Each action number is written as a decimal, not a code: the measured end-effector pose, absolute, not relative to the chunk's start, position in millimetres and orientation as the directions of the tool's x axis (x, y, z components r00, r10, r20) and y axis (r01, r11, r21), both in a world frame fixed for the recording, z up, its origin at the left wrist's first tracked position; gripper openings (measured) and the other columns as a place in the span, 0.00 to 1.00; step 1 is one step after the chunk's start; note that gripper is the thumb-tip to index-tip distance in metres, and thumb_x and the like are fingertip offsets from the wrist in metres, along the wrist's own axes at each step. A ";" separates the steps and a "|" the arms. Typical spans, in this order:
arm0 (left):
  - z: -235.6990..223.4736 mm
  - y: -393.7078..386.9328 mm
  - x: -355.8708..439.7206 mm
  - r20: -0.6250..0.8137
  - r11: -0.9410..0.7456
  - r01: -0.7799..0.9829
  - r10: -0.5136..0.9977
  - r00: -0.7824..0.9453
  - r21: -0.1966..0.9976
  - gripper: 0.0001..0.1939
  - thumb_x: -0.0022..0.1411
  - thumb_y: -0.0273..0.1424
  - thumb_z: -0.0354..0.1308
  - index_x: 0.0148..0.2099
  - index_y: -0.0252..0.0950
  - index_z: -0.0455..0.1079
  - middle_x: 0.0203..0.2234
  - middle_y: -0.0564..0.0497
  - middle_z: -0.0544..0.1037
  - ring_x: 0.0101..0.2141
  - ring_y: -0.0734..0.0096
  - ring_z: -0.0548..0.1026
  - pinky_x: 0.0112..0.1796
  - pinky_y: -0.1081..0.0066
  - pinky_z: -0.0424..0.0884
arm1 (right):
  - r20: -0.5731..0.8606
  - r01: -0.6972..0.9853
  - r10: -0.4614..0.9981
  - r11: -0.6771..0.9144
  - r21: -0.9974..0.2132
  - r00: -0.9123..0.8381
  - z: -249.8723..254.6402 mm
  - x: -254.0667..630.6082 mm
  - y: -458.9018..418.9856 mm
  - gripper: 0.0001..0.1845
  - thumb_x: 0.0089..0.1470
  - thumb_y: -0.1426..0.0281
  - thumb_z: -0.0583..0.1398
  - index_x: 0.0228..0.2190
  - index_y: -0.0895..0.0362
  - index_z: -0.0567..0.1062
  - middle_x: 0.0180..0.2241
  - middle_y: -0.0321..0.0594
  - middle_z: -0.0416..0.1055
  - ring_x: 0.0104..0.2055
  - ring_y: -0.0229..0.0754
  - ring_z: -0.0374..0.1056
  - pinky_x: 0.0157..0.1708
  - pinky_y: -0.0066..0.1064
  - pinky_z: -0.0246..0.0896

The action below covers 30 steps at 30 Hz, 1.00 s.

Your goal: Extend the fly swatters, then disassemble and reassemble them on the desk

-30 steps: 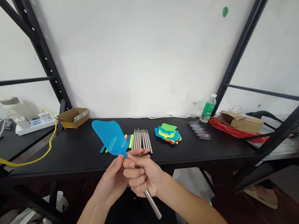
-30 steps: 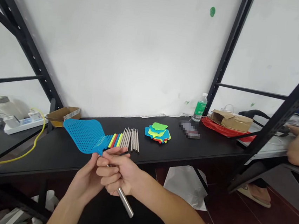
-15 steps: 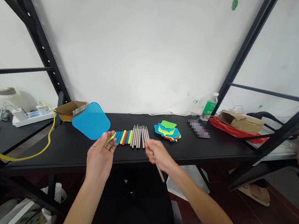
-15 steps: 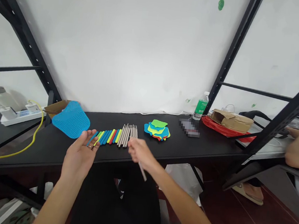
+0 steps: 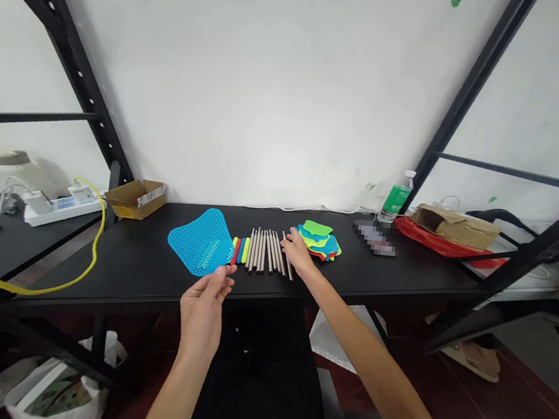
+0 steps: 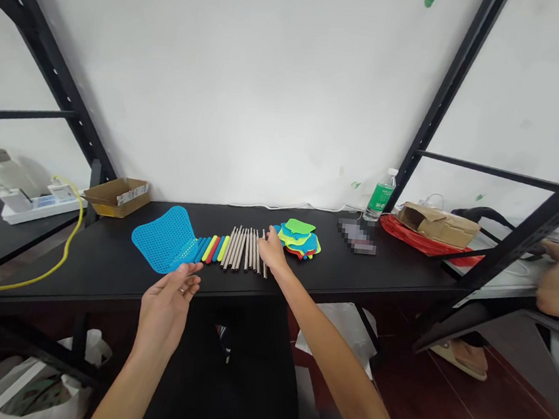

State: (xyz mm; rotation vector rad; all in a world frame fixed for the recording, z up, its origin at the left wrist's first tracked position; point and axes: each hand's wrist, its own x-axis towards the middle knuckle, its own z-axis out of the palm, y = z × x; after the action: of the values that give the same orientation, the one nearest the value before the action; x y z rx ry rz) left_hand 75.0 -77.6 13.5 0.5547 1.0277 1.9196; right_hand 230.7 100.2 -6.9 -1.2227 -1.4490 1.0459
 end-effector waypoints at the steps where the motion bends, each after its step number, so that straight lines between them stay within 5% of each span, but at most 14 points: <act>1: 13.2 -78.1 74.9 -0.010 -0.288 -0.479 0.849 -0.528 0.829 0.13 0.49 0.39 0.72 0.33 0.35 0.80 0.39 0.46 0.81 0.34 0.74 0.74 0.37 0.72 0.69 | 0.124 0.207 0.990 0.134 -0.969 -0.059 -7.2 228.3 100.9 0.37 0.47 0.71 0.56 0.60 0.54 0.64 0.60 0.48 0.65 0.60 0.51 0.63 0.55 0.42 0.62; 7: 7.8 -73.1 81.5 0.003 -0.271 -0.444 0.856 -0.517 0.854 0.14 0.49 0.40 0.72 0.33 0.34 0.80 0.38 0.44 0.82 0.33 0.74 0.74 0.35 0.73 0.68 | 0.099 0.225 0.991 0.116 -0.967 -0.086 -4.4 227.3 93.1 0.37 0.49 0.71 0.55 0.62 0.60 0.63 0.62 0.52 0.62 0.63 0.50 0.61 0.60 0.38 0.55; 13: 6.3 -63.3 96.7 0.087 -0.225 -0.253 0.883 -0.462 0.941 0.16 0.53 0.43 0.68 0.36 0.34 0.81 0.38 0.43 0.82 0.31 0.72 0.72 0.33 0.72 0.68 | 0.225 0.151 0.968 0.240 -0.959 -0.111 0.8 239.0 61.6 0.28 0.53 0.66 0.58 0.57 0.52 0.70 0.62 0.45 0.63 0.60 0.51 0.63 0.58 0.42 0.59; 17: 10.0 -55.7 108.8 0.136 -0.169 -0.058 0.919 -0.370 0.984 0.18 0.55 0.45 0.66 0.36 0.34 0.82 0.31 0.45 0.82 0.29 0.70 0.73 0.32 0.72 0.68 | 0.235 -0.103 0.935 0.214 -0.971 -0.267 15.6 240.9 30.3 0.26 0.57 0.54 0.58 0.53 0.53 0.72 0.44 0.45 0.76 0.40 0.45 0.75 0.35 0.34 0.70; 20: 14.1 -47.7 117.4 0.173 -0.177 0.013 0.941 -0.290 0.984 0.19 0.55 0.46 0.65 0.34 0.33 0.81 0.27 0.46 0.81 0.27 0.69 0.73 0.30 0.71 0.68 | 0.204 -0.152 0.921 0.161 -0.975 -0.333 24.8 245.3 22.7 0.29 0.52 0.54 0.63 0.51 0.55 0.72 0.27 0.37 0.73 0.25 0.40 0.71 0.22 0.27 0.63; 26: 13.7 -51.4 121.6 0.187 -0.178 0.115 0.980 -0.072 0.977 0.21 0.60 0.48 0.60 0.41 0.35 0.80 0.30 0.47 0.81 0.27 0.69 0.74 0.30 0.70 0.69 | 0.303 0.167 0.953 0.303 -0.938 -0.024 31.6 289.7 69.0 0.28 0.51 0.60 0.61 0.51 0.61 0.72 0.22 0.35 0.73 0.21 0.39 0.68 0.22 0.28 0.62; 30: 4.4 -75.7 105.9 0.147 -0.145 0.192 0.989 0.002 0.971 0.20 0.63 0.47 0.57 0.44 0.37 0.79 0.30 0.47 0.81 0.29 0.66 0.75 0.31 0.70 0.70 | 0.260 0.549 0.955 0.143 -0.823 0.143 32.1 333.1 99.2 0.25 0.54 0.64 0.58 0.51 0.61 0.74 0.27 0.40 0.77 0.26 0.42 0.73 0.34 0.33 0.67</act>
State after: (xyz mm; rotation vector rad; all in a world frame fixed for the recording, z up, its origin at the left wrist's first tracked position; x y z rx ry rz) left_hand 105.9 -75.7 4.4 1.4564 1.2867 1.2296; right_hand 333.1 99.2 32.1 -1.5219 -1.5220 0.5694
